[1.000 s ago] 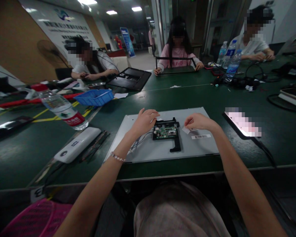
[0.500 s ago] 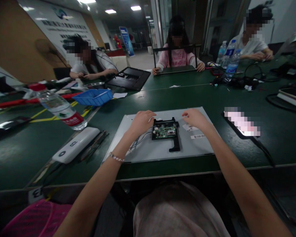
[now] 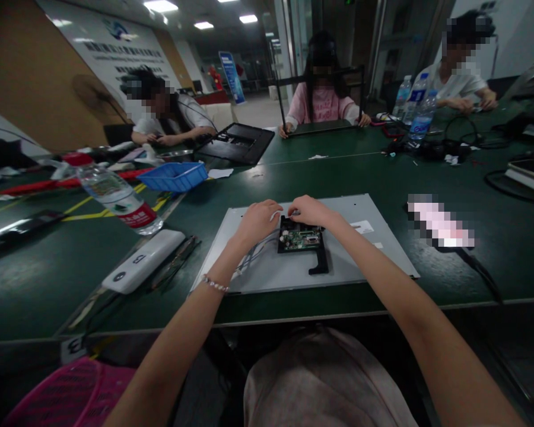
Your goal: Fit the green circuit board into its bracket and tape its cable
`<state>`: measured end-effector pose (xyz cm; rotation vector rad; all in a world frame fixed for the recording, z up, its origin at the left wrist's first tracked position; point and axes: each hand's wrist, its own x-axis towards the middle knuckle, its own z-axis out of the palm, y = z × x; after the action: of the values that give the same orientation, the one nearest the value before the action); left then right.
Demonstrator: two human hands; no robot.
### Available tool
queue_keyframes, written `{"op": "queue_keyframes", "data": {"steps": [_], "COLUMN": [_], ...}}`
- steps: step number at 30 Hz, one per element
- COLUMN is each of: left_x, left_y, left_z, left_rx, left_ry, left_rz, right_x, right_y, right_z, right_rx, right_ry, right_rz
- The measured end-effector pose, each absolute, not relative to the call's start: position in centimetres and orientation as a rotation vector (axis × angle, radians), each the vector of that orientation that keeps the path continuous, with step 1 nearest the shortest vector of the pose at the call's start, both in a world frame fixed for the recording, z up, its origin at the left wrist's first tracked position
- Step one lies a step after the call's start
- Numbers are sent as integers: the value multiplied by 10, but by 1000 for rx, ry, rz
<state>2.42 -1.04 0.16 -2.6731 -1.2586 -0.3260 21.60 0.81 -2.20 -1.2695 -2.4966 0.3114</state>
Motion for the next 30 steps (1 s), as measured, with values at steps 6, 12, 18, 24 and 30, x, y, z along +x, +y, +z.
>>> {"op": "queue_keyframes", "data": {"steps": [6,12,18,24,30], "left_x": [24,24,23,24,24], "left_y": [-10,-9,-10,-12,-12], "left_z": [0,0,-2,0,1], "left_rx": [-2667,-2682,-2653,-2643,-2646], "left_ry": [-1255,-1277,-1278,-1272,-1275], "left_rz": [-344,-307,-221,-212,-213], "right_x": [219,221,207,201,205], "right_y": [9,14,23,26,23], "right_z": [-21,-23,-17,-11,-17], "right_rx": [-1352,-1462,-1512,-1524,-1456], "right_ry": [-2383,-2290,-2389,-2447,-2352], "right_rz": [224,335,490,596,533]}}
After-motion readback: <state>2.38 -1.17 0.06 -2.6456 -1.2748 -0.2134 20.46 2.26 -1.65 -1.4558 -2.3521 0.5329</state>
